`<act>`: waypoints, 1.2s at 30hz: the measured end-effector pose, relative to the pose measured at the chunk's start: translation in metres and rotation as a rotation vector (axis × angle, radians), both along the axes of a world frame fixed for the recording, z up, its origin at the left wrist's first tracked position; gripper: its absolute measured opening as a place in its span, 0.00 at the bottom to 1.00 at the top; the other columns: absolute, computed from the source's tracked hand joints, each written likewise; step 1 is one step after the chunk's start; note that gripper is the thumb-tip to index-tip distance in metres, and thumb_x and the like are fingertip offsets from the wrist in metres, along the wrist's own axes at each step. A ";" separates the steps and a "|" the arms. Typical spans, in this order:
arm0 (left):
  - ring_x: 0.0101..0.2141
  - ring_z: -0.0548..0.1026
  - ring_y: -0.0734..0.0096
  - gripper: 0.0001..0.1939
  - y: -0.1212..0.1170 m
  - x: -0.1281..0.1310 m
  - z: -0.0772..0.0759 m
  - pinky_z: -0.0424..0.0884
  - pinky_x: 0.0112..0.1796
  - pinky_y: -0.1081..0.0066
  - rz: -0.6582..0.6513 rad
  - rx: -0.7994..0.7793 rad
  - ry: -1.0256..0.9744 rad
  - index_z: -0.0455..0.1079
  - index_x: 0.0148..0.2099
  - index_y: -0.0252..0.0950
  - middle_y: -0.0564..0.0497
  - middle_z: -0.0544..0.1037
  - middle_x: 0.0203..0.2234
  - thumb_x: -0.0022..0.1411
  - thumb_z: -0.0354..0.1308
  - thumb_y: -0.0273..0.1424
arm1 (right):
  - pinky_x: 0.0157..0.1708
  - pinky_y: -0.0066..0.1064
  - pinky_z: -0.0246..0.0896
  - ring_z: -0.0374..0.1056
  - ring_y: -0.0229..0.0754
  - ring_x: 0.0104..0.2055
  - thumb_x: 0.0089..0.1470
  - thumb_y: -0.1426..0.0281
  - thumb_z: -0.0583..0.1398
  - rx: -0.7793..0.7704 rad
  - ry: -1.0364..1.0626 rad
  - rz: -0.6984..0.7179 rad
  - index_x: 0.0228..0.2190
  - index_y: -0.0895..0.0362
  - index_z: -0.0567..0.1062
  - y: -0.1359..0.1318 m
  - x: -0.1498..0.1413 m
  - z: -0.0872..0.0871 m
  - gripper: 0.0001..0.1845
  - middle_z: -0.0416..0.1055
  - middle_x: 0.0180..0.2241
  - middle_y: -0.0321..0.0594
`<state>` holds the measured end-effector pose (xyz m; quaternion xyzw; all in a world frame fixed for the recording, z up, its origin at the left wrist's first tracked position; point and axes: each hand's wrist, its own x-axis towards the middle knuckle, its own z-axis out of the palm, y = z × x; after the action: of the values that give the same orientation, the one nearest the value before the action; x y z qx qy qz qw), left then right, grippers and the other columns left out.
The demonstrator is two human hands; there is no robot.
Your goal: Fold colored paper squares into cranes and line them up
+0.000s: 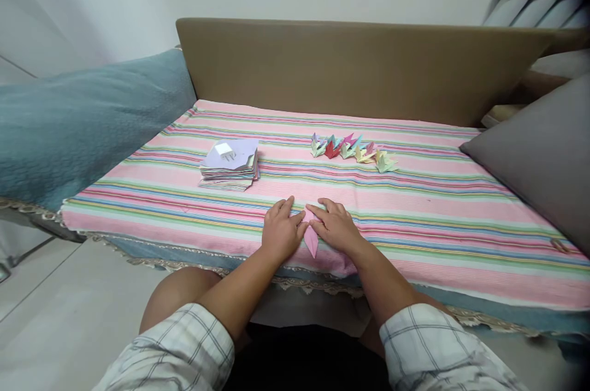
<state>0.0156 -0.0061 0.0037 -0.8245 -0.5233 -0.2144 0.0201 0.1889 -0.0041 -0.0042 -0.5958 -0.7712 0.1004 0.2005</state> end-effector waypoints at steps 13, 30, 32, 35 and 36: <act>0.54 0.61 0.53 0.15 -0.001 0.001 0.006 0.59 0.53 0.53 0.025 -0.082 -0.023 0.74 0.47 0.45 0.47 0.64 0.57 0.58 0.56 0.38 | 0.50 0.43 0.57 0.60 0.48 0.49 0.50 0.64 0.60 0.107 0.212 0.032 0.35 0.51 0.78 -0.006 0.007 -0.005 0.10 0.67 0.46 0.43; 0.52 0.66 0.58 0.16 0.005 -0.001 0.008 0.54 0.53 0.54 -0.007 -0.217 -0.242 0.69 0.47 0.43 0.51 0.73 0.49 0.54 0.60 0.34 | 0.50 0.42 0.55 0.62 0.47 0.49 0.47 0.68 0.60 -0.018 0.335 -0.003 0.40 0.53 0.74 -0.006 -0.001 0.005 0.15 0.69 0.46 0.42; 0.47 0.70 0.62 0.15 0.005 -0.001 0.008 0.57 0.52 0.57 -0.052 -0.260 -0.348 0.69 0.46 0.42 0.51 0.77 0.42 0.54 0.59 0.32 | 0.46 0.38 0.59 0.66 0.44 0.44 0.48 0.68 0.59 -0.060 0.493 0.042 0.38 0.55 0.73 -0.006 -0.001 0.005 0.12 0.72 0.40 0.40; 0.38 0.74 0.68 0.19 0.005 -0.001 0.006 0.65 0.43 0.65 -0.150 -0.421 -0.613 0.64 0.50 0.40 0.52 0.78 0.35 0.54 0.57 0.28 | 0.39 0.33 0.63 0.68 0.40 0.36 0.47 0.66 0.59 -0.142 0.760 0.069 0.38 0.56 0.70 -0.007 -0.003 0.006 0.14 0.72 0.33 0.39; 0.35 0.74 0.70 0.22 0.006 -0.001 0.005 0.66 0.39 0.68 -0.181 -0.476 -0.710 0.62 0.52 0.39 0.52 0.77 0.34 0.54 0.56 0.28 | 0.37 0.33 0.63 0.68 0.39 0.34 0.46 0.65 0.60 -0.168 0.833 0.076 0.40 0.57 0.69 -0.007 -0.003 0.007 0.17 0.72 0.32 0.38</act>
<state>0.0146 -0.0005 0.0085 -0.7240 -0.4580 -0.3587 -0.3705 0.1857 -0.0112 0.0024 -0.4895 -0.6349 0.4023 0.4421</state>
